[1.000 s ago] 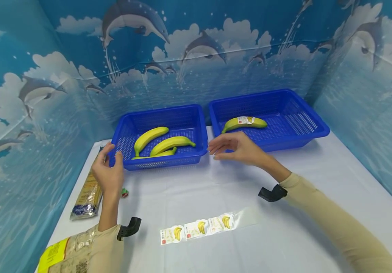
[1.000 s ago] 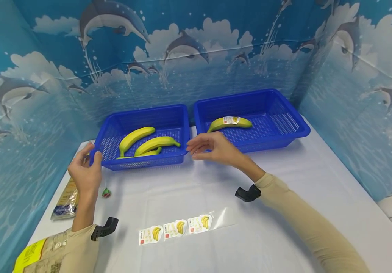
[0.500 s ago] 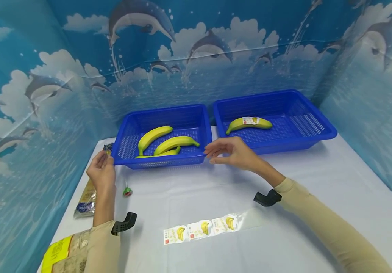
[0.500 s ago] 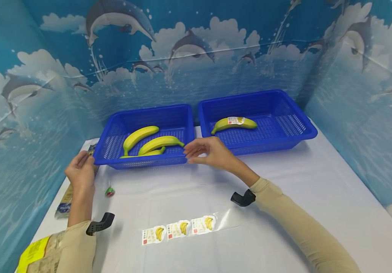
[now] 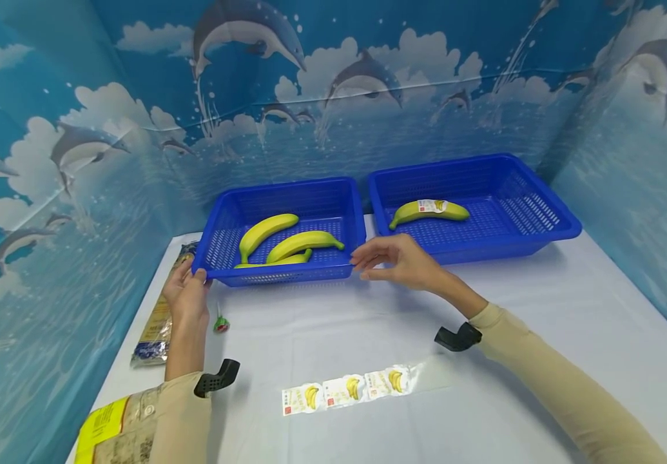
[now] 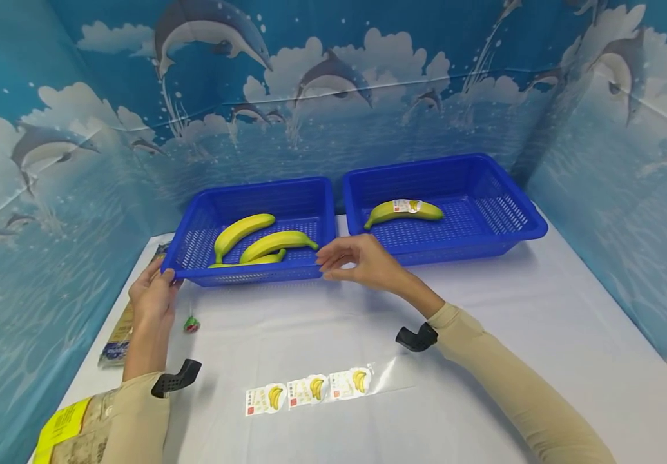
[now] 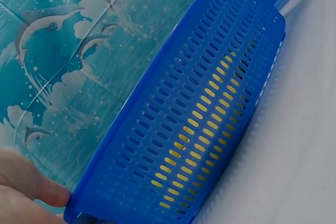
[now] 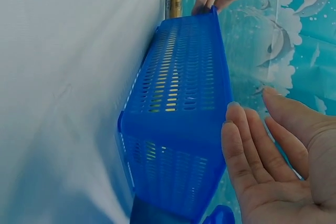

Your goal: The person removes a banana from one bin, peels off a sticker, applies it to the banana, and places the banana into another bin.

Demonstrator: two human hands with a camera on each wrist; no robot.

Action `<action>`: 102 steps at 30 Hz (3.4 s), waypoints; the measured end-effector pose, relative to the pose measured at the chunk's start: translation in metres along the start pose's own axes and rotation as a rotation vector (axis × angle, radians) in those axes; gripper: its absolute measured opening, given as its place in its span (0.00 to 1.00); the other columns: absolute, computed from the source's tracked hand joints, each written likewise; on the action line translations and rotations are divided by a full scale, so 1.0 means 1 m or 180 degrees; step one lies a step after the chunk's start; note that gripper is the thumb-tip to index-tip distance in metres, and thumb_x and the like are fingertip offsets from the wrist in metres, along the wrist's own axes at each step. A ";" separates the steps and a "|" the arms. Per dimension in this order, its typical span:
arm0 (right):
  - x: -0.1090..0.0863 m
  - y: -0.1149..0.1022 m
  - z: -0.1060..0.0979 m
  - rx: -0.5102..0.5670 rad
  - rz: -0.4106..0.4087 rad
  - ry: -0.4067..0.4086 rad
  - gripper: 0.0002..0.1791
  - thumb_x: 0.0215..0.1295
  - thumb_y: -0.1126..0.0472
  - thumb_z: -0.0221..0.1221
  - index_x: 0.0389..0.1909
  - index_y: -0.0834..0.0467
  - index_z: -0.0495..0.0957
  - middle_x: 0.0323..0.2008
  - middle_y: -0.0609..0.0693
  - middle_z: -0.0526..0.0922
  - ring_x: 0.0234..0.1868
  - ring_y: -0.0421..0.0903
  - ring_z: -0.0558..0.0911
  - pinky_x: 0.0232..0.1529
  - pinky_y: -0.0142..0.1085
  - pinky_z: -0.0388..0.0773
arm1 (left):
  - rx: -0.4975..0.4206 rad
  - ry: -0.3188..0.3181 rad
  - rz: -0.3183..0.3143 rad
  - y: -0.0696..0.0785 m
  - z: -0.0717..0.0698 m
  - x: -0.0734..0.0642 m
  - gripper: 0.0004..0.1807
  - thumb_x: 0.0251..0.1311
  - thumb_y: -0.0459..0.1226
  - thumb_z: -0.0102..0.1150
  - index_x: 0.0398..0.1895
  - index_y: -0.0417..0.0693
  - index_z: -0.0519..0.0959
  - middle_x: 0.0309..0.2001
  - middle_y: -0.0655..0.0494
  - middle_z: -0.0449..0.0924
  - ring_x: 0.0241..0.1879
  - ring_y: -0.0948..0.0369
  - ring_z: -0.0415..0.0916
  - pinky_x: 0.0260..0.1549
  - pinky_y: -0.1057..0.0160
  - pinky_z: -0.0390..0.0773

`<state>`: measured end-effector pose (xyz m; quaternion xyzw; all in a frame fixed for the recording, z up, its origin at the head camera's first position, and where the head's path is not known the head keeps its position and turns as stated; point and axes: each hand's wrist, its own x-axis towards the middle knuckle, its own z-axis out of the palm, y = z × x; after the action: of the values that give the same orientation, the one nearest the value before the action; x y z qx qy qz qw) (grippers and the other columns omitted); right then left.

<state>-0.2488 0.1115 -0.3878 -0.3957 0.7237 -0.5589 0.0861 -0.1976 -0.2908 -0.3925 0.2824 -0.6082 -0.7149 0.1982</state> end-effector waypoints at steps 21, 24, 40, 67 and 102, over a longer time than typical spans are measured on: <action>0.086 -0.063 -0.049 0.0085 -0.0046 -0.1329 0.26 0.69 0.70 0.71 0.67 0.69 0.80 0.67 0.62 0.82 0.69 0.57 0.81 0.69 0.49 0.81 | 0.0130 -0.0081 -0.0358 0.008 -0.005 0.005 0.31 0.83 0.27 0.42 0.86 0.46 0.59 0.83 0.44 0.61 0.77 0.54 0.68 0.73 0.61 0.72; 0.104 -0.064 -0.050 0.0196 0.0032 -0.1320 0.26 0.70 0.71 0.70 0.68 0.69 0.79 0.67 0.62 0.82 0.70 0.58 0.80 0.68 0.49 0.82 | 0.0137 -0.0110 -0.0354 0.008 -0.007 0.004 0.32 0.82 0.27 0.41 0.86 0.45 0.59 0.83 0.44 0.61 0.77 0.54 0.68 0.73 0.61 0.72; 0.178 -0.017 -0.040 0.0466 0.0541 -0.0613 0.25 0.71 0.75 0.67 0.68 0.70 0.78 0.65 0.66 0.83 0.63 0.54 0.85 0.64 0.46 0.84 | 0.0234 -0.0176 -0.0367 0.007 -0.006 0.007 0.30 0.84 0.30 0.45 0.85 0.47 0.61 0.82 0.46 0.63 0.76 0.55 0.70 0.73 0.60 0.72; 0.220 0.056 0.003 0.0032 0.1561 -0.0418 0.31 0.69 0.73 0.69 0.72 0.69 0.75 0.73 0.64 0.76 0.73 0.58 0.75 0.72 0.48 0.78 | 0.0171 -0.0256 -0.0391 0.009 -0.012 0.010 0.31 0.84 0.30 0.44 0.86 0.44 0.59 0.82 0.45 0.62 0.76 0.54 0.69 0.73 0.61 0.73; 0.222 0.074 0.020 -0.0301 0.1735 -0.0855 0.34 0.74 0.73 0.64 0.79 0.65 0.68 0.75 0.62 0.73 0.75 0.58 0.73 0.70 0.47 0.78 | 0.0216 -0.0311 -0.0327 0.006 -0.011 0.013 0.31 0.84 0.30 0.45 0.86 0.45 0.58 0.82 0.46 0.63 0.76 0.55 0.70 0.73 0.60 0.73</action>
<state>-0.4224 -0.0471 -0.3895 -0.2608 0.8105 -0.4236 0.3092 -0.2007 -0.3084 -0.3900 0.2846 -0.6257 -0.7160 0.1217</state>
